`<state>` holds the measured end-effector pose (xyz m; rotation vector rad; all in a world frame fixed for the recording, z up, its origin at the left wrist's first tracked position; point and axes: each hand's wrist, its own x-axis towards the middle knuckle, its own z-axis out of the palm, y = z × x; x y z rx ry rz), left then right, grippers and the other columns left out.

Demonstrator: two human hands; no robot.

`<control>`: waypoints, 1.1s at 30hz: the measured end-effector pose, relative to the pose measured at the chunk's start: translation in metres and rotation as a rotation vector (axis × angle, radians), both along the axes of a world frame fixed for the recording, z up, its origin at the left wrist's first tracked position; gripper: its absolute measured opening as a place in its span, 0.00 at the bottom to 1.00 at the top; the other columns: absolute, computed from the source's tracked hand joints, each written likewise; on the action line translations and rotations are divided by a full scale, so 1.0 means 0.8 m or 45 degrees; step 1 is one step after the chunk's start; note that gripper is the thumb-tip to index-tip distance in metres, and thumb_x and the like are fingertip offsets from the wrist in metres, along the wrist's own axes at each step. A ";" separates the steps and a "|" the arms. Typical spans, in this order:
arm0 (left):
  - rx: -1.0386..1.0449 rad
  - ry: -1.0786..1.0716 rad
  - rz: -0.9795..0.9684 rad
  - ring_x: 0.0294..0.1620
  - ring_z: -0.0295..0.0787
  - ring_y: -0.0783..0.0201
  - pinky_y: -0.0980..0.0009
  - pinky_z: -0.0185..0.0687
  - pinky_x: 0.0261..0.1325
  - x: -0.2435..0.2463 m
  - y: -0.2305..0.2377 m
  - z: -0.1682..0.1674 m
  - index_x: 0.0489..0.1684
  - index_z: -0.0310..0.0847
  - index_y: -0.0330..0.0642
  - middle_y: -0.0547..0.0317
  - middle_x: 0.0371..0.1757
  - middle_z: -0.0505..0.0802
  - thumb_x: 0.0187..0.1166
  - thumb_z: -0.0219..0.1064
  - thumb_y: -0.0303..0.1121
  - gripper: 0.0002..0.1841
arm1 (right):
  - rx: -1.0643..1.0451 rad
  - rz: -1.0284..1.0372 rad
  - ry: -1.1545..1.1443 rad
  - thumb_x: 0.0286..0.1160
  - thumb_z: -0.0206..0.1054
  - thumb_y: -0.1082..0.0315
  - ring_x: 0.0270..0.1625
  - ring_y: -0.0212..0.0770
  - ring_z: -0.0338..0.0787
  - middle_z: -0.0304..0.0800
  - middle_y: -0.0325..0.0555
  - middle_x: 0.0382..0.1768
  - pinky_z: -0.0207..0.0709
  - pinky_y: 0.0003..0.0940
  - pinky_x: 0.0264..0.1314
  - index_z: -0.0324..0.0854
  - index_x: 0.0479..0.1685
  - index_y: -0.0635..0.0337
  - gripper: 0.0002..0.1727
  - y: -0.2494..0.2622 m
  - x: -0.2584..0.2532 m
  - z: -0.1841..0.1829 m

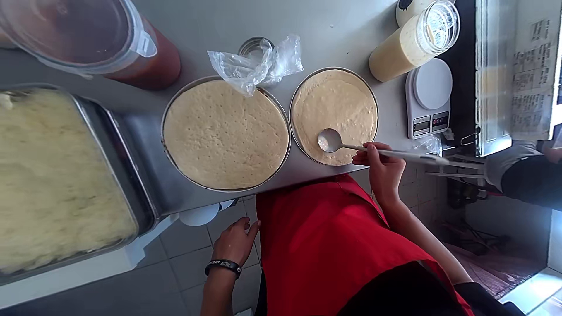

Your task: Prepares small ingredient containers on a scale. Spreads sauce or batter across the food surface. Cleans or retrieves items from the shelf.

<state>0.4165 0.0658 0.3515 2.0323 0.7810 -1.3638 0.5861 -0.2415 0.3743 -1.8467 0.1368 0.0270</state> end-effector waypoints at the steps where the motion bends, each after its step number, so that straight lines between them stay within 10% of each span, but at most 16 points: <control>1: -0.001 0.002 0.004 0.73 0.84 0.42 0.40 0.70 0.78 -0.001 0.001 -0.001 0.76 0.77 0.34 0.40 0.68 0.90 0.89 0.59 0.52 0.30 | 0.145 -0.065 0.126 0.87 0.60 0.74 0.31 0.42 0.98 0.97 0.47 0.31 0.96 0.41 0.39 0.85 0.48 0.65 0.08 -0.002 0.008 0.005; 13: -0.062 -0.172 0.024 0.70 0.86 0.36 0.34 0.70 0.76 -0.008 -0.017 -0.020 0.72 0.80 0.29 0.35 0.64 0.91 0.88 0.61 0.48 0.29 | -0.032 -0.134 -0.611 0.90 0.54 0.73 0.37 0.43 0.99 0.97 0.42 0.36 0.96 0.43 0.45 0.81 0.53 0.62 0.09 -0.116 0.163 0.146; 21: -0.034 -0.174 0.057 0.71 0.85 0.37 0.36 0.70 0.76 -0.012 -0.033 -0.018 0.74 0.78 0.29 0.34 0.67 0.89 0.89 0.61 0.47 0.28 | -1.320 0.274 -0.993 0.84 0.60 0.74 0.61 0.51 0.93 0.92 0.61 0.58 0.86 0.39 0.65 0.88 0.62 0.68 0.15 -0.140 0.192 0.099; 33: -0.006 -0.026 0.098 0.74 0.84 0.42 0.41 0.70 0.79 -0.010 -0.047 -0.008 0.78 0.75 0.33 0.40 0.71 0.88 0.89 0.59 0.50 0.30 | -0.724 0.320 -0.485 0.86 0.60 0.70 0.54 0.38 0.94 0.95 0.51 0.50 0.87 0.34 0.62 0.87 0.65 0.66 0.16 -0.067 0.099 -0.011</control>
